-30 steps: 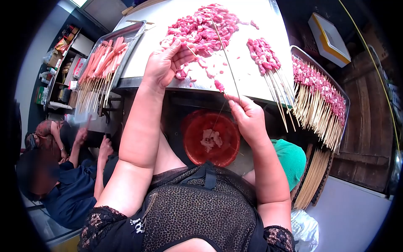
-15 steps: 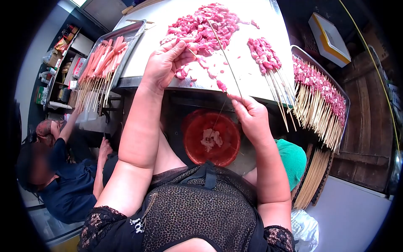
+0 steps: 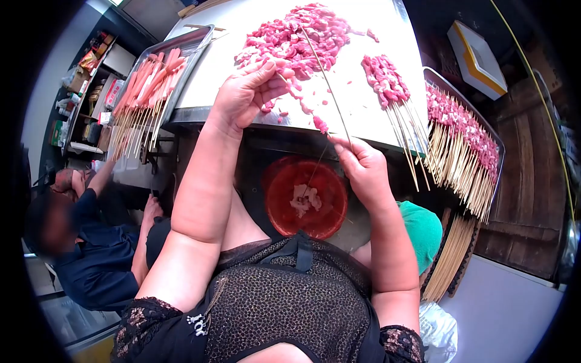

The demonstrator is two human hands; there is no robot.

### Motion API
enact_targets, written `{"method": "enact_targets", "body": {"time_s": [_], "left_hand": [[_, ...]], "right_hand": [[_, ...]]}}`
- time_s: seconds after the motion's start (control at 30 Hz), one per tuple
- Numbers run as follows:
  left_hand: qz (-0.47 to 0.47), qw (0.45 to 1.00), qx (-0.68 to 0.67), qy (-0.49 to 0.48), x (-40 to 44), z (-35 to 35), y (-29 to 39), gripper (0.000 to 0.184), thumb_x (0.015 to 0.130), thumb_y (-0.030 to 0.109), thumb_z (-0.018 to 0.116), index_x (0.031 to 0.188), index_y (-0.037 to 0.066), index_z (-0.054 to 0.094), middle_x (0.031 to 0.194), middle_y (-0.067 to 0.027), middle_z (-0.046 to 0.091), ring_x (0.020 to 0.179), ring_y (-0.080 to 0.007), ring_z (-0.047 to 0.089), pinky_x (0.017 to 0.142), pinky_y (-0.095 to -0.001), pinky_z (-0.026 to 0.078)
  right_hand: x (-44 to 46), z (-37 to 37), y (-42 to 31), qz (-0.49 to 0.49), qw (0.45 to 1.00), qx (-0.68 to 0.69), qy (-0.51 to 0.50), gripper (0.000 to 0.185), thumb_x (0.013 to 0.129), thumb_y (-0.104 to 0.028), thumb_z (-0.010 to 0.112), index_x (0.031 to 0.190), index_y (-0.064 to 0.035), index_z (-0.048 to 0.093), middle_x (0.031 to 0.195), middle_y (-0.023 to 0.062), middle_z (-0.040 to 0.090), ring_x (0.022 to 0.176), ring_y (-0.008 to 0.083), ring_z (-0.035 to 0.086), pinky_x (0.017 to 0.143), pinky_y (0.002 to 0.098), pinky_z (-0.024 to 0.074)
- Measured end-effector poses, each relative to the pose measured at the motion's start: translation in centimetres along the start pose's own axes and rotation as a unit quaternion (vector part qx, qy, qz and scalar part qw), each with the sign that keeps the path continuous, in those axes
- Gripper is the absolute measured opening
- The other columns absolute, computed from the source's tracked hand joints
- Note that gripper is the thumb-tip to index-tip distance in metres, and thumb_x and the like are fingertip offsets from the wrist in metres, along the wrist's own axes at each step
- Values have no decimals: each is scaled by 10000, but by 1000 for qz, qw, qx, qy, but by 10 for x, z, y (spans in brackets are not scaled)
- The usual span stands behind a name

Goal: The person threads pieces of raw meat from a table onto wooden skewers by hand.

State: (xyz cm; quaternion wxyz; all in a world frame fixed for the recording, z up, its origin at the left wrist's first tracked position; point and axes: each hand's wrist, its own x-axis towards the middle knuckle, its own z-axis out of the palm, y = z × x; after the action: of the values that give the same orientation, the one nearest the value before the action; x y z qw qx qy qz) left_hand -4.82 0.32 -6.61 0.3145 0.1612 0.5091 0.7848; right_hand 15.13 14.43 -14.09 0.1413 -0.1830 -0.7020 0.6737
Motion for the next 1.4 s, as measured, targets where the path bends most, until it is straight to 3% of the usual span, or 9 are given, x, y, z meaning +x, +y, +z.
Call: {"method": "enact_targets", "body": {"time_s": [0.13, 0.73, 0.83, 0.93, 1.0, 1.1, 1.17, 1.27, 1.4], "left_hand": [[-7, 999, -26, -28, 1, -2, -3, 241, 901, 137, 551, 1055, -45, 588, 947, -173, 651, 833, -205, 662, 775, -310, 560], [-75, 994, 63, -51, -2, 10, -11, 269, 917, 152, 523, 1088, -52, 564, 984, -164, 642, 816, -190, 651, 779, -311, 549], [-74, 996, 58, 1, -2, 14, -12, 264, 925, 160, 512, 1089, -41, 558, 984, -158, 643, 803, -196, 652, 772, -326, 552], [-34, 999, -29, -13, 9, 1, -23, 251, 940, 143, 477, 1121, -22, 528, 994, -154, 634, 864, -206, 641, 777, -339, 551], [-13, 994, -109, -9, 10, 4, -23, 272, 949, 115, 438, 1176, -32, 471, 948, -142, 622, 895, -226, 627, 829, -373, 534], [2, 992, -124, -27, 9, 10, -37, 281, 950, 91, 413, 1196, -40, 442, 882, -119, 610, 891, -238, 623, 819, -391, 527], [7, 990, -137, -16, 5, 17, -40, 290, 939, 63, 402, 1210, -39, 409, 782, -74, 562, 779, -196, 601, 740, -360, 524], [28, 982, -180, 40, -2, 34, -40, 264, 915, 35, 389, 1178, 10, 399, 681, -1, 419, 556, -103, 395, 584, -271, 427], [27, 977, -211, 19, -8, 30, -32, 225, 920, 38, 368, 1140, 54, 410, 673, 10, 390, 571, -83, 375, 566, -246, 378]], "right_hand": [[1, 8, 3, -26, 999, 20, 12, 215, 882, -102, 576, 1071, -31, 649, 681, -90, 513, 568, -9, 388, 493, 159, 326], [2, 13, -12, 109, 968, 217, -63, 242, 903, -105, 528, 1109, -2, 603, 591, -71, 431, 463, 5, 328, 416, 155, 249], [3, 15, -14, 111, 966, 228, -55, 246, 907, -108, 519, 1117, -8, 599, 616, -59, 450, 471, 5, 336, 420, 153, 258], [4, 17, -5, 74, 978, 191, -25, 244, 904, -96, 523, 1119, -19, 610, 655, -38, 498, 504, 24, 402, 458, 165, 330], [2, 18, 4, -83, 996, -18, 27, 242, 896, -81, 540, 1118, -34, 622, 689, -27, 534, 559, 41, 464, 523, 184, 396], [-1, 21, -1, -100, 992, -69, 38, 240, 886, -61, 554, 1114, -42, 628, 692, -27, 541, 595, 46, 485, 561, 199, 421], [-5, 27, -4, -90, 994, -60, 34, 240, 886, -56, 553, 1113, -39, 627, 685, -30, 534, 593, 39, 475, 553, 195, 415], [-8, 35, -12, -71, 996, -44, 26, 235, 890, -44, 546, 1110, -29, 627, 676, -37, 525, 590, 29, 460, 542, 188, 405], [-12, 43, -28, -54, 998, -22, 13, 225, 896, -34, 536, 1101, -11, 625, 679, -46, 522, 590, 21, 448, 536, 176, 394]]}}
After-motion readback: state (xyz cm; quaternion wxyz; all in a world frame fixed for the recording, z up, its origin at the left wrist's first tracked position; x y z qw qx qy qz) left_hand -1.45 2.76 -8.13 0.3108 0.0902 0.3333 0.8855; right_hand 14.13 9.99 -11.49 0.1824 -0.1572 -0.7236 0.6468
